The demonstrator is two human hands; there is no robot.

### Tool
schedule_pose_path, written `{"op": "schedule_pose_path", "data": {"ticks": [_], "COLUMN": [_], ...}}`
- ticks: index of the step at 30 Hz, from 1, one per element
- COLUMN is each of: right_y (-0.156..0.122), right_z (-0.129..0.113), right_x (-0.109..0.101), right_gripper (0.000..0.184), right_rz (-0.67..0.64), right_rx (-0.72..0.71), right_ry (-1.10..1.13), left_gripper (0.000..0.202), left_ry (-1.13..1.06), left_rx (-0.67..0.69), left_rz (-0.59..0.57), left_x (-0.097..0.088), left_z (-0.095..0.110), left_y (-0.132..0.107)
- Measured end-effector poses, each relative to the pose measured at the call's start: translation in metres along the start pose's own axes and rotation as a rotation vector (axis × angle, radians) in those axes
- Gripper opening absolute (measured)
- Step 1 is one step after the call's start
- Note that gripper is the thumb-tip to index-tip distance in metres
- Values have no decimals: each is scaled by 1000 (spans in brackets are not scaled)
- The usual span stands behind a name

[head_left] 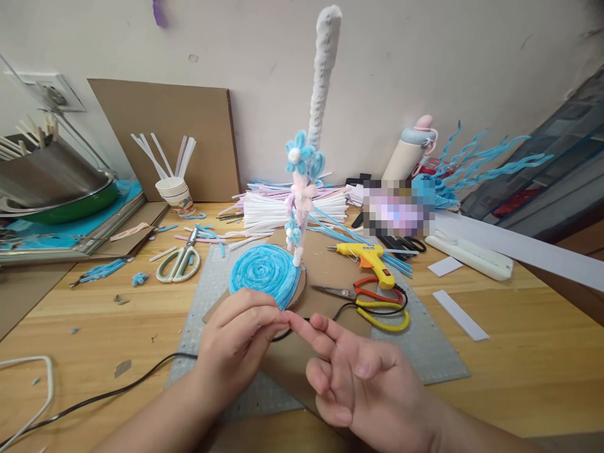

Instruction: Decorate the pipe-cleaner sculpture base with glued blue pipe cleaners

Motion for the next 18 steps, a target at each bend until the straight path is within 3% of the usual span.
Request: {"op": "schedule_pose_path", "data": {"ticks": [4, 9, 12, 14, 16, 18], "right_y": [0, -5, -16, -32, -60, -91], "right_z": [-3, -1, -15, -54, -113, -169], "right_x": [0, -1, -4, -11, -15, -32], "right_gripper": [51, 52, 40, 23, 21, 26], "right_rz": [25, 67, 191, 441, 845, 1343], "right_rx": [-49, -60, -62, -205, -463, -394], "right_ry": [-131, -357, -728, -1161, -1604, -1953], "left_gripper": [16, 15, 17, 21, 24, 25], "left_ry": [6, -116, -115, -94, -26, 67], "left_rx": [-76, -291, -389, -410, -384, -321], "left_rz": [-106, -295, -298, -304, -354, -436], "left_x": [7, 20, 20, 16, 13, 13], "left_z": [-7, -21, -29, -33, -32, -28], "left_y": [-1, -6, -9, -9, -7, -4]}}
Point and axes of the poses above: each hand's wrist, its own y-axis towards the middle knuckle, its own x-axis out of the palm, z = x × y, the point moved 6 cm from there along y, towards the middle knuckle, and after that the axes turned 1 degree about z, right-handed, at the moved point
